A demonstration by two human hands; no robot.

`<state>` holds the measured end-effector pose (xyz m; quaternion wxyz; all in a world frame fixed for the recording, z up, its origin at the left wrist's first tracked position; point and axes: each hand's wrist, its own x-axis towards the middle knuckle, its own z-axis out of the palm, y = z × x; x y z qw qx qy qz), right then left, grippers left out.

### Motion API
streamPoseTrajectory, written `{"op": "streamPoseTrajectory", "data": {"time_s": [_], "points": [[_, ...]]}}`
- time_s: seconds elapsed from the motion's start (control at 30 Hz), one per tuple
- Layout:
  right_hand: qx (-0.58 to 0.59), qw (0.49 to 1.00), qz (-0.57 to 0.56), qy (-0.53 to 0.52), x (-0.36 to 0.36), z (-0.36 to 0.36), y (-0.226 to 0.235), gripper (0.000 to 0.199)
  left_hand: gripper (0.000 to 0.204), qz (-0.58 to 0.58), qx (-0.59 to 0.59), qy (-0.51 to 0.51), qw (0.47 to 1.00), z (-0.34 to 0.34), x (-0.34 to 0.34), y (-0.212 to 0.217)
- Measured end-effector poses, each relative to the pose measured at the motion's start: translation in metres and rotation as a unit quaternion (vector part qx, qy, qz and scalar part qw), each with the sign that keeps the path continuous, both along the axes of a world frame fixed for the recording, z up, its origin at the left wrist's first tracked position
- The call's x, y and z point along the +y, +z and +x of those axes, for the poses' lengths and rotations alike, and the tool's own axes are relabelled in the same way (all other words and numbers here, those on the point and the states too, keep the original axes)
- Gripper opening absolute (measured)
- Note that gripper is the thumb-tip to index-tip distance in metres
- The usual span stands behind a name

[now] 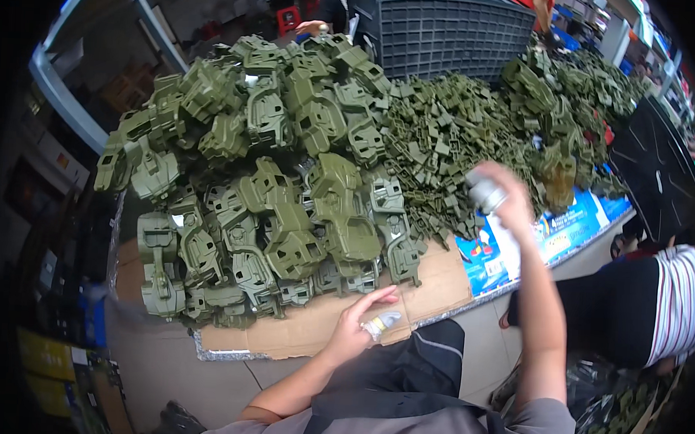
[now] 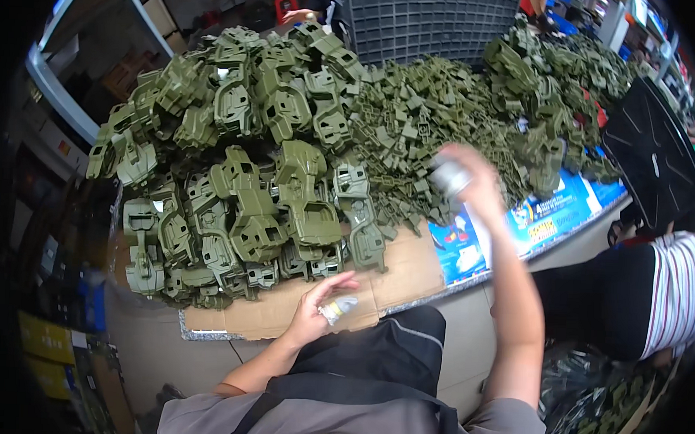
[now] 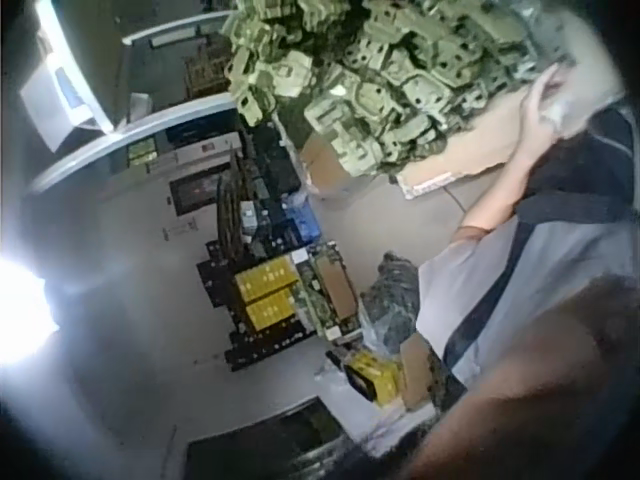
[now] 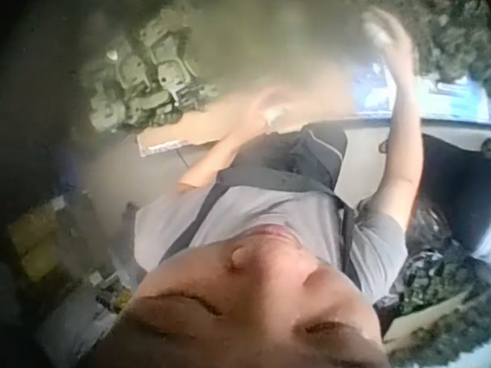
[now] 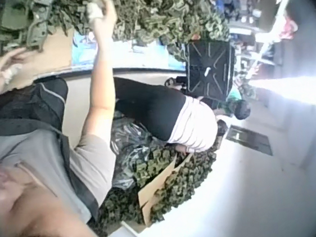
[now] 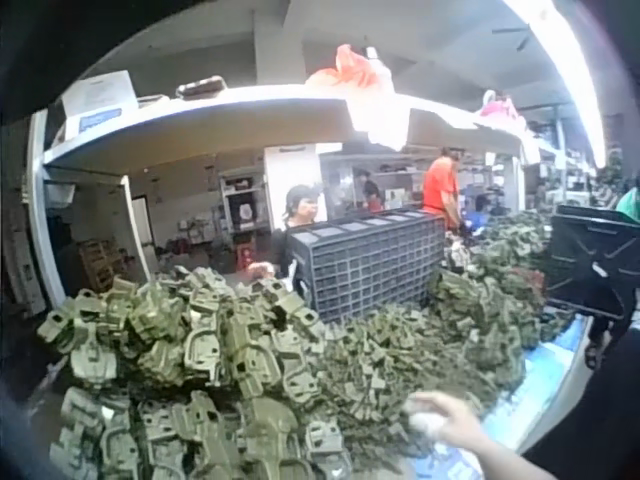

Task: The person repeatedly picks up green plastic components from a large pile on a table and manipulates them with both hands. They appear to be snapping or fitting the parts together before placing them back onto the pile. The process is repetitive and involves handling the items one at a time.

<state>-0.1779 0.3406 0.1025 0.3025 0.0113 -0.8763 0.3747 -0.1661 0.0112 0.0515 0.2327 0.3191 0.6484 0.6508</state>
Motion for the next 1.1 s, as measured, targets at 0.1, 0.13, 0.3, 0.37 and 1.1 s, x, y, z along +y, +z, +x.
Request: {"op": "streamPoseTrajectory", "data": {"time_s": [0.1, 0.13, 0.3, 0.37, 1.1], "points": [[-0.054, 0.995, 0.088, 0.006, -0.111, 0.034, -0.038, 0.069, 0.053, 0.054, -0.060, -0.011, 0.997, -0.003, 0.002, 0.000], [-0.210, 0.963, 0.167, -0.031, -0.137, 0.041, -0.019, 0.076, 0.054, 0.092, -0.064, -0.006, 0.994, -0.003, -0.004, 0.001], [-0.101, 0.986, -0.071, -0.113, -0.173, 0.037, -0.068, 0.080, 0.063, 0.111, -0.060, 0.029, 0.992, -0.007, 0.018, 0.038], [-0.055, 0.987, -0.059, -0.141, -0.167, 0.040, -0.068, 0.075, 0.064, 0.132, -0.126, 0.029, 0.983, -0.014, 0.021, 0.045], [0.101, 0.781, -0.605, 0.119, -0.201, 0.179, -0.056, 0.045, 0.085, 0.117, -0.145, -0.133, 0.973, 0.033, 0.021, -0.006]]}}
